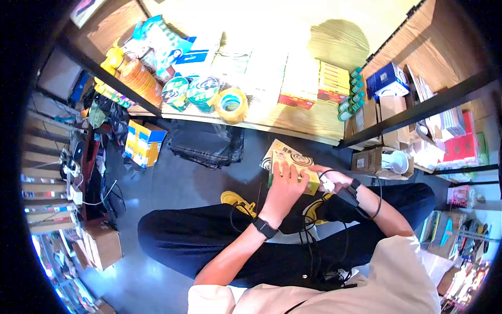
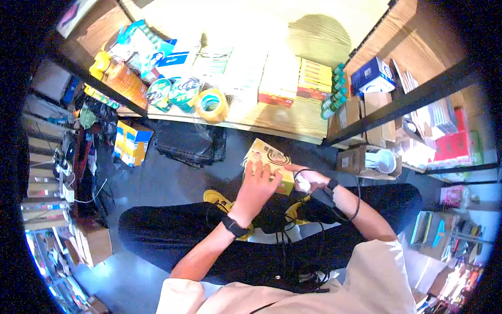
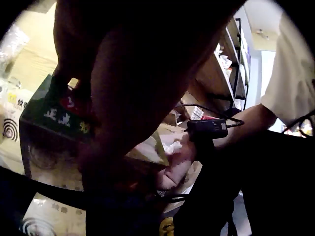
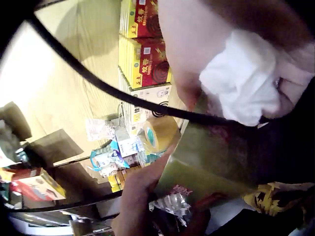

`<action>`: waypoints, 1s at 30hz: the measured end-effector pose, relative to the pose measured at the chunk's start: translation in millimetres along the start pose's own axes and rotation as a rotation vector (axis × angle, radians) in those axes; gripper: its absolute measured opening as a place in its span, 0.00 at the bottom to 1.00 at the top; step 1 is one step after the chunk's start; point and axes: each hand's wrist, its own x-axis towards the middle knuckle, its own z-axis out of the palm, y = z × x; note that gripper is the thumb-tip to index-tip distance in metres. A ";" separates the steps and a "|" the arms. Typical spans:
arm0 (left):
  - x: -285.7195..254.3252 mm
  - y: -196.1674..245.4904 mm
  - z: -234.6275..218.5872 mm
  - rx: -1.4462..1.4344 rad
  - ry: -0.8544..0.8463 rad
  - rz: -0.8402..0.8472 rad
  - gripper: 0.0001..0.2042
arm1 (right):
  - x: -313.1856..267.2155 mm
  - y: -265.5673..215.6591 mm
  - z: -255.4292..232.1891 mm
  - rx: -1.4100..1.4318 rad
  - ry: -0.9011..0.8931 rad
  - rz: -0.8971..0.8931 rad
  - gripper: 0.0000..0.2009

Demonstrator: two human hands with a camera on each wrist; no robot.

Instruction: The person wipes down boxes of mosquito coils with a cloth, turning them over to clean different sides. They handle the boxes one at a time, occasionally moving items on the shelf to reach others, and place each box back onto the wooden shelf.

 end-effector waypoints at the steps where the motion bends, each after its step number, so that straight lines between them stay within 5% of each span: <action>1: 1.4 1.5 -0.3 -0.024 0.014 -0.009 0.14 | -2.6 0.1 11.6 0.034 0.045 0.021 0.20; 4: -0.9 18.7 -23.2 -0.068 -0.083 -0.036 0.14 | -6.3 -1.6 23.2 0.020 0.114 0.002 0.18; 6: -6.1 35.2 -41.5 -0.285 -0.013 0.088 0.12 | 16.6 4.5 -5.7 -0.330 0.253 -0.084 0.15; 9: -12.9 51.3 -50.6 -0.511 0.042 0.180 0.11 | 30.4 8.9 0.9 -0.296 0.324 -0.092 0.13; 14: -15.8 32.6 -55.3 -0.324 0.053 0.157 0.07 | 79.4 17.8 -2.6 -0.315 0.402 -0.141 0.12; 15: -16.1 28.7 -55.6 -0.309 0.028 0.128 0.06 | 111.5 20.5 -42.1 -0.589 0.405 -0.230 0.13; 16: -15.8 25.3 -56.0 -0.295 0.007 0.098 0.04 | 101.9 17.1 -20.3 -0.617 0.370 -0.261 0.16; 18: -15.1 22.0 -56.6 -0.284 0.065 0.074 0.03 | 145.9 31.7 -66.5 -0.732 0.384 -0.333 0.19; 20: -16.5 21.5 -55.7 -0.282 0.092 0.074 0.03 | 147.9 32.0 -56.6 -0.930 0.502 -0.338 0.27; 24: -19.6 21.3 -55.6 -0.302 0.094 0.060 0.03 | 152.0 24.4 -59.5 -1.340 0.664 -0.457 0.27; 30: -17.5 11.3 -61.4 -0.348 0.095 0.031 0.04 | 121.9 -56.0 48.2 -1.558 0.943 -0.696 0.13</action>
